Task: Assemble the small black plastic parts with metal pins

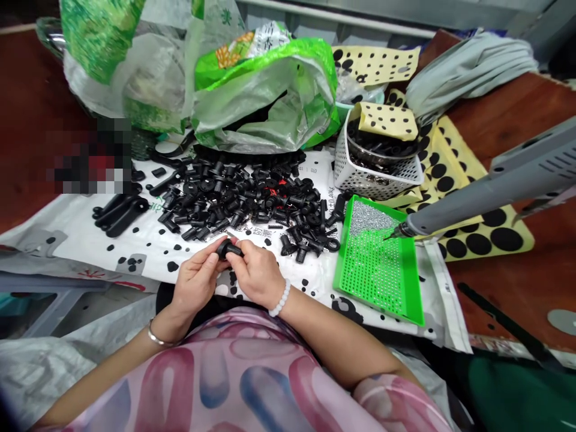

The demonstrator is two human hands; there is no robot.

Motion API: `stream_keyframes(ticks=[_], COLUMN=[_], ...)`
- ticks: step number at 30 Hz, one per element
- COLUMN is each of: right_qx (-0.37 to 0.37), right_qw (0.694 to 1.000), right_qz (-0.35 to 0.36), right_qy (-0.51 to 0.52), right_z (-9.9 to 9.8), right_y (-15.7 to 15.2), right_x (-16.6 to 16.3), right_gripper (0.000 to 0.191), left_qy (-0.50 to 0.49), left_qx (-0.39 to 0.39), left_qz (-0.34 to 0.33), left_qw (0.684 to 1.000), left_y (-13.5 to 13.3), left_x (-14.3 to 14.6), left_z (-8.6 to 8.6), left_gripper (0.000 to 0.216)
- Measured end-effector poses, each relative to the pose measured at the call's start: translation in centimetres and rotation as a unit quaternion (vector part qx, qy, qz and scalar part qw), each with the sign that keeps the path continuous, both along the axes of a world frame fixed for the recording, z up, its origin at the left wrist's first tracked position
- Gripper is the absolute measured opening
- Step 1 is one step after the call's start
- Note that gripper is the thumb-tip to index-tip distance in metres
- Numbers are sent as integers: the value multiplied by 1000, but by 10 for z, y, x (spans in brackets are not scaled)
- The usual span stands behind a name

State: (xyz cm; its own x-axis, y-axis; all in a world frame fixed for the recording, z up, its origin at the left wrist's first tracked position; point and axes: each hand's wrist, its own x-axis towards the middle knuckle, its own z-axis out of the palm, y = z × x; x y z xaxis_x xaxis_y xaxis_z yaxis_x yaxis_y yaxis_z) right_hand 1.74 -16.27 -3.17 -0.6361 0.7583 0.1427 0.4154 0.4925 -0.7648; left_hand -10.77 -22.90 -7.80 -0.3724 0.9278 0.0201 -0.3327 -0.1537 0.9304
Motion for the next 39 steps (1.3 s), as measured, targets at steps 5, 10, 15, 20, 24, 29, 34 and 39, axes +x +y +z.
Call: stream_keyframes(ticks=[5,10,15,20,24,29,34,39], right_qx=[-106,-235,-177,93,224,138,-27,-204], right_qw=[992,967,982,994,967,984,1000,973], right_qz=[15,12,19,24,66,40,-4,-15], right_qy=[72,94,66,-47,-100,-109,-7,110], right_z=[5,3,0,1,-5,-10,-5,-3], right_y=[-7,-12,-11,-10,-6,-6,-13,-18], right_x=[6,16,20,23,21,12,0,-11], right_gripper=[26,26,26,24,29,26,24,27], left_qy=[76,205,285,228,194,204,206,210], left_qx=[28,34,19,-1,-16,-17,2,25], left_qz=[14,-11,-6,-12,-3,11,32,50], left_qw=[997,978,958,974,981,979,978,976], left_y=[-7,-13,-14,-14,-12,-11,-12,-13], left_x=[-2,-4,-2,2,3,2,0,-1], left_z=[6,13,10,8,8,7,4,5], left_gripper=[37,38,39,38,37,36,35,34])
